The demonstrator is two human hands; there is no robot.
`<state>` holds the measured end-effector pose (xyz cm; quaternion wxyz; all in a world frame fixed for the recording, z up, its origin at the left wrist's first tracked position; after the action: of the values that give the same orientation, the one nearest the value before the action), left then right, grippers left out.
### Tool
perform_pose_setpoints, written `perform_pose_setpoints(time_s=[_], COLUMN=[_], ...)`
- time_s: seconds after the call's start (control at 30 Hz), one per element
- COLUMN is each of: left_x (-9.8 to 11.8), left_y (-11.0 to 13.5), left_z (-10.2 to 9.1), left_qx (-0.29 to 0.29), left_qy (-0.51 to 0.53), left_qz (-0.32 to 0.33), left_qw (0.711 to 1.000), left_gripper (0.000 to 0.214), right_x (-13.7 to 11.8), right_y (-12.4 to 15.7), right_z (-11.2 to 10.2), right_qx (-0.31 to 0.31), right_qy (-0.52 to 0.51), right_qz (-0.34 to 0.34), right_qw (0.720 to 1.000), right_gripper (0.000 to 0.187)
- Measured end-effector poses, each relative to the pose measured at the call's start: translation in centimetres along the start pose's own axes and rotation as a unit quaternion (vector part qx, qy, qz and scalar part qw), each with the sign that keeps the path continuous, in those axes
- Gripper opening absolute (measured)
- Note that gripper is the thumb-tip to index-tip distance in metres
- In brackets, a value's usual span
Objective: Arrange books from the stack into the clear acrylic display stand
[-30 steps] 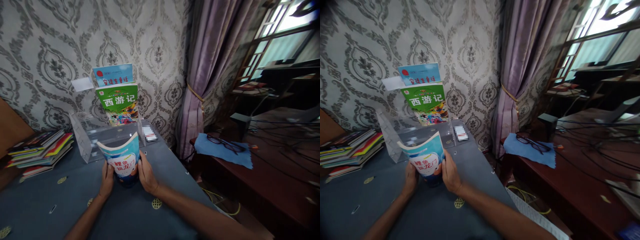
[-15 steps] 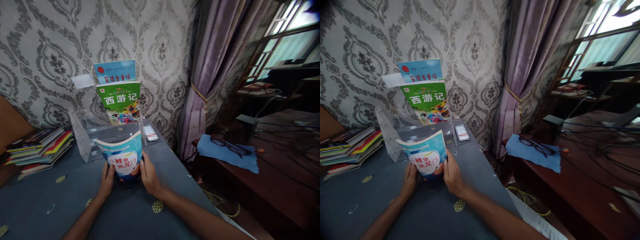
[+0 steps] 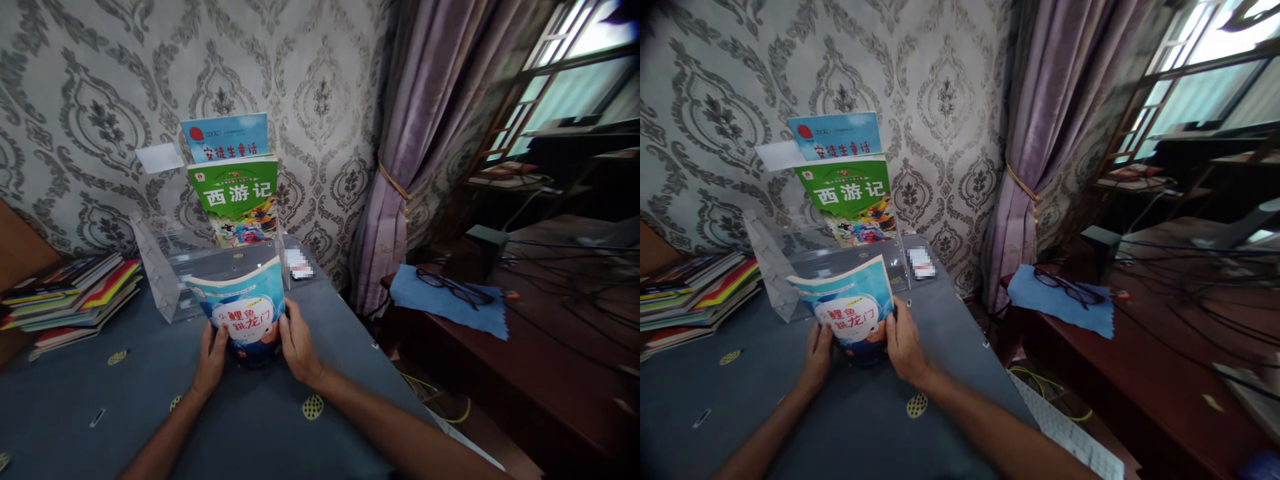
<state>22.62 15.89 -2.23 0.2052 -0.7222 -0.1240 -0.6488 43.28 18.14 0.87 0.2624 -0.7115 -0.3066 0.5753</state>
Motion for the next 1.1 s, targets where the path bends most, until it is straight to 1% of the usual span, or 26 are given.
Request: perform_pose_setpoints(time_s=[0.1, 0.2, 0.27, 0.37, 0.43, 0.5, 0.63, 0.77, 0.83, 0.9, 0.97, 1.03, 1.1], left_x=[1.9, 2.9, 3.0, 2.7, 2.5, 2.3, 2.0, 1.9, 2.0, 2.1, 2.2, 2.4, 2.5], left_y=[0.2, 0.4, 0.4, 0.4, 0.5, 0.5, 0.5, 0.5, 0.4, 0.4, 0.4, 0.4, 0.4], left_z=[0.8, 1.5, 1.6, 1.5, 1.3, 1.2, 1.0, 1.1, 1.1, 1.2, 1.3, 1.3, 1.3], left_qx=[-0.001, -0.035, -0.042, -0.036, -0.032, -0.023, 0.01, -0.004, 0.004, 0.008, -0.003, -0.017, -0.02], left_qy=[-0.012, -0.031, -0.037, -0.044, -0.048, -0.053, -0.053, -0.042, -0.045, -0.046, -0.042, -0.037, -0.036], left_qz=[0.004, -0.005, -0.012, -0.016, -0.022, -0.031, -0.054, -0.053, -0.05, -0.05, -0.044, -0.038, -0.035], left_qw=[1.0, 0.999, 0.998, 0.998, 0.998, 0.998, 0.997, 0.998, 0.998, 0.998, 0.998, 0.998, 0.999], left_gripper=[0.055, 0.059, 0.061, 0.063, 0.065, 0.069, 0.075, 0.074, 0.073, 0.072, 0.072, 0.073, 0.074], right_x=[-0.5, -1.5, -2.3, -3.6, -4.1, -4.3, -3.9, -3.2, -2.8, -2.2, -1.7, -1.0, -0.4], right_y=[-1.2, -3.6, -5.8, -8.8, -10.1, -10.8, -11.0, -11.0, -10.7, -9.9, -8.7, -7.0, -5.1], right_z=[-0.9, -1.9, -2.5, -3.2, -3.4, -3.4, -3.1, -2.8, -2.7, -2.6, -2.6, -2.6, -2.8], right_qx=[0.033, 0.064, 0.078, 0.09, 0.092, 0.099, 0.107, 0.112, 0.118, 0.115, 0.106, 0.084, 0.048], right_qy=[-0.015, -0.04, -0.063, -0.083, -0.095, -0.101, -0.116, -0.156, -0.16, -0.147, -0.129, -0.117, -0.112], right_qz=[0.023, 0.012, -0.008, -0.036, -0.046, -0.043, -0.023, -0.01, 0.01, 0.027, 0.036, 0.044, 0.055], right_qw=[0.999, 0.997, 0.995, 0.992, 0.99, 0.989, 0.987, 0.981, 0.98, 0.982, 0.985, 0.989, 0.991], right_gripper=[0.029, 0.029, 0.031, 0.033, 0.036, 0.039, 0.043, 0.044, 0.047, 0.051, 0.055, 0.055, 0.054])
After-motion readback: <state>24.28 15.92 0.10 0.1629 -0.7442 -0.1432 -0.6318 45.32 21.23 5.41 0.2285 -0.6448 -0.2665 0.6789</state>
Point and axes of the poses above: each hand's wrist, its own y-axis away from the middle knuckle, its own z-axis out of the palm, x = y × z, the point moved 3 cm from there along -y, towards the middle knuckle, and after that the axes turned 13 degrees about -z, right-handed, at the moved point
